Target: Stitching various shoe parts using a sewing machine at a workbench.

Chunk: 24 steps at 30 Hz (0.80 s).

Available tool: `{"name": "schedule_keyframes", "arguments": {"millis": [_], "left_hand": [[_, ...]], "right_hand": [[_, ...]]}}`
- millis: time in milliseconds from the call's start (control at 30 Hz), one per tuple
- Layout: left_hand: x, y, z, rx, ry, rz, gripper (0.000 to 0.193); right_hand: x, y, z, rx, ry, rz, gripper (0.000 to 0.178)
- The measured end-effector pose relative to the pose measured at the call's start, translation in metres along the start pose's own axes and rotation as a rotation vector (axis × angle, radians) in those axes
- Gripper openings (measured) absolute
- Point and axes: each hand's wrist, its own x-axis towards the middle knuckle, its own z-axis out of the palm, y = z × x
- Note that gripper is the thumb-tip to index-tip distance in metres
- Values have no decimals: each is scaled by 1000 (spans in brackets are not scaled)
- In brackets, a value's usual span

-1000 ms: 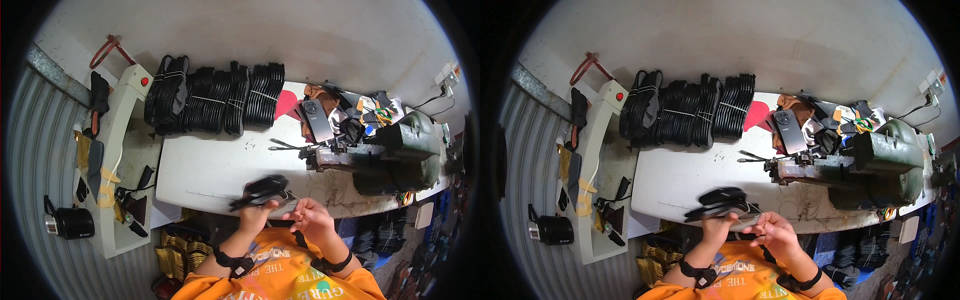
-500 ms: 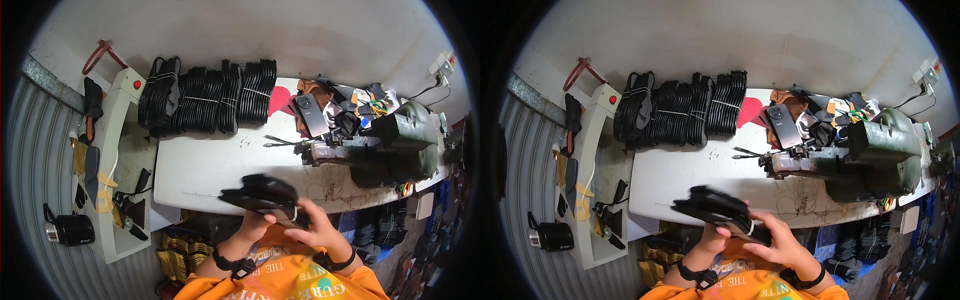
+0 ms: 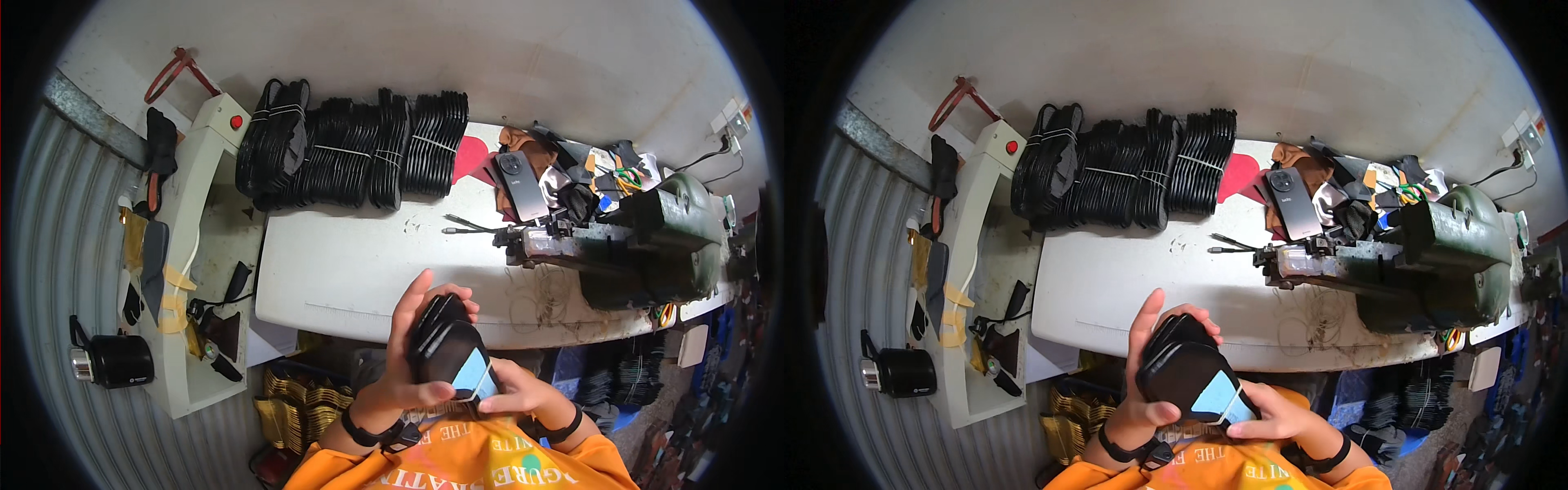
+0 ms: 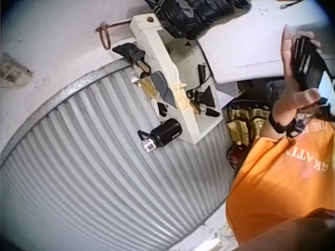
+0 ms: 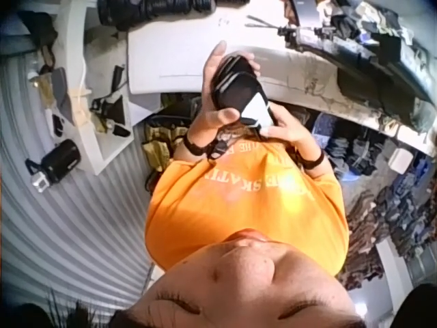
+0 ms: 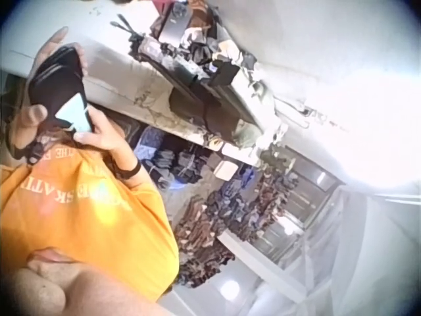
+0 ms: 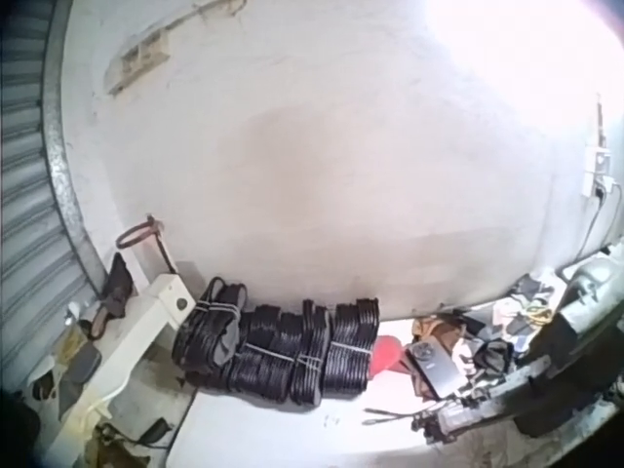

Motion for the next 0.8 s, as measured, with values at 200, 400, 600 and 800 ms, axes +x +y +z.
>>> {"name": "schedule_keyframes", "arguments": {"millis": [200, 400, 600, 800], "left_hand": [[-4, 4, 22, 475, -31, 80, 132], [-4, -3, 33, 495, -233, 105, 141], [1, -2, 25, 522, -224, 22, 125], [-6, -4, 23, 488, -115, -90, 113]], "right_hand": [[8, -6, 12, -415, 272, -185, 89], [4, 6, 2, -315, 139, -154, 85], [9, 21, -3, -233, 75, -225, 86], [12, 15, -2, -107, 49, -160, 85]]}}
